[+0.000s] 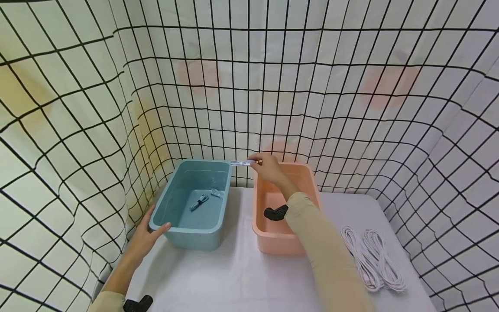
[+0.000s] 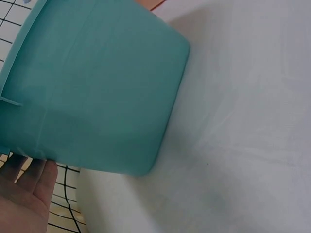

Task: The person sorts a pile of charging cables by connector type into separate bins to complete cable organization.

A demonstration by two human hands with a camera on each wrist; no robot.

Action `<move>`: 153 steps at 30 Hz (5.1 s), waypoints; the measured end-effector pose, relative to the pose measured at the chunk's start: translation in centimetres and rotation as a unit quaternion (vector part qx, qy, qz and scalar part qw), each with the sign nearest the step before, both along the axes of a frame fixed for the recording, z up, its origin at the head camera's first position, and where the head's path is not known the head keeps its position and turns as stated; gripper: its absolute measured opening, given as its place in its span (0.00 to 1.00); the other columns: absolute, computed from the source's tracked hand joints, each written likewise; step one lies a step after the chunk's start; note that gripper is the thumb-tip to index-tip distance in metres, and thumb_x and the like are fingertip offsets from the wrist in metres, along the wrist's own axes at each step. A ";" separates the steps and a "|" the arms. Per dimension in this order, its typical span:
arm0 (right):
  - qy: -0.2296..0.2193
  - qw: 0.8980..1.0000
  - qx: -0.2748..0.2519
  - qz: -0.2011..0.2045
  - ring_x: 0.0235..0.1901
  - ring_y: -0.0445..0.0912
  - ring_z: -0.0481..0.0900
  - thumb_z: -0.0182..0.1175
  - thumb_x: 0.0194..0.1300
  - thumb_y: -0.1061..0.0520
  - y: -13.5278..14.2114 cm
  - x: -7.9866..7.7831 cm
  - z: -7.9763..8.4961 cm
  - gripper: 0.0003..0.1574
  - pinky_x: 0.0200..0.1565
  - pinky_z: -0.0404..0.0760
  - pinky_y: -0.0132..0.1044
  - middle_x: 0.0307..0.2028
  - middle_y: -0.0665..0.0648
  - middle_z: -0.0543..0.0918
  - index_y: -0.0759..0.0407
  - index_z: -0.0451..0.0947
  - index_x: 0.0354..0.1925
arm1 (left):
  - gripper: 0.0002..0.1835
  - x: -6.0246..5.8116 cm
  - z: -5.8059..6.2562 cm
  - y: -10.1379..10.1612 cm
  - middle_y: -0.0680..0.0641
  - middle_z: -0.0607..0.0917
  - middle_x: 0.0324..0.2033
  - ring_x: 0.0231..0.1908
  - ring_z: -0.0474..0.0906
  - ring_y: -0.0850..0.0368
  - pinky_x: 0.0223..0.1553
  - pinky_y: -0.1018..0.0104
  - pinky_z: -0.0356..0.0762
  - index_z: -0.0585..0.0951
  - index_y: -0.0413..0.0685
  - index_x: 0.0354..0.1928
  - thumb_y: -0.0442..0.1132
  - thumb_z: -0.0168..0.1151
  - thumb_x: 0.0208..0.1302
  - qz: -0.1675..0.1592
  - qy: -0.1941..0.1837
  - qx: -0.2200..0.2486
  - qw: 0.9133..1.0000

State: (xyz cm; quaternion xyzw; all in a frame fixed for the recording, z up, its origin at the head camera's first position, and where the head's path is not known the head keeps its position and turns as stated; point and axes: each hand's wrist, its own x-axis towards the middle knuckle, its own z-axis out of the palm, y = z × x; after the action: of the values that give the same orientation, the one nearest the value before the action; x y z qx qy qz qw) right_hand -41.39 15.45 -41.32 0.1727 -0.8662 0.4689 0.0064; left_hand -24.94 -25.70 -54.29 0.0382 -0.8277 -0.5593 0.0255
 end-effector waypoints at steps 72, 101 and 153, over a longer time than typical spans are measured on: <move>0.003 0.998 0.039 -0.057 0.53 0.57 0.82 0.55 0.81 0.54 9.9 6.0 -0.5 0.23 0.50 0.82 0.52 0.57 0.61 0.83 0.59 0.76 0.68 | 0.48 -3.2 8.3 10.1 0.32 0.53 0.78 0.75 0.51 0.32 0.69 0.31 0.56 0.51 0.35 0.81 0.50 0.67 0.72 -0.160 0.142 -0.187 0.959; 0.038 0.982 0.025 -0.181 0.50 0.60 0.83 0.56 0.81 0.48 19.5 11.1 -5.3 0.27 0.48 0.80 0.54 0.54 0.66 0.83 0.62 0.75 0.68 | 0.56 -2.9 4.4 24.3 0.31 0.59 0.76 0.74 0.58 0.37 0.70 0.39 0.59 0.50 0.30 0.79 0.51 0.73 0.64 -0.246 0.162 -0.111 0.949; 0.040 0.926 0.243 -0.286 0.46 0.73 0.78 0.73 0.61 0.55 28.2 21.6 -23.5 0.30 0.47 0.75 0.67 0.45 0.74 0.78 0.77 0.81 0.53 | 0.67 -2.0 -0.2 26.5 0.46 0.61 0.78 0.66 0.72 0.47 0.63 0.47 0.73 0.41 0.50 0.84 0.50 0.81 0.57 -0.223 0.085 0.032 0.971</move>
State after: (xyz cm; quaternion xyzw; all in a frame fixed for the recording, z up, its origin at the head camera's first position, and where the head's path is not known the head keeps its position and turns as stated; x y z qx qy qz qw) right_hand -19.82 43.66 -64.80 -0.0674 -0.9653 0.2149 0.1324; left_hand -26.92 0.85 -54.45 -0.1941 -0.7916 -0.5786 -0.0308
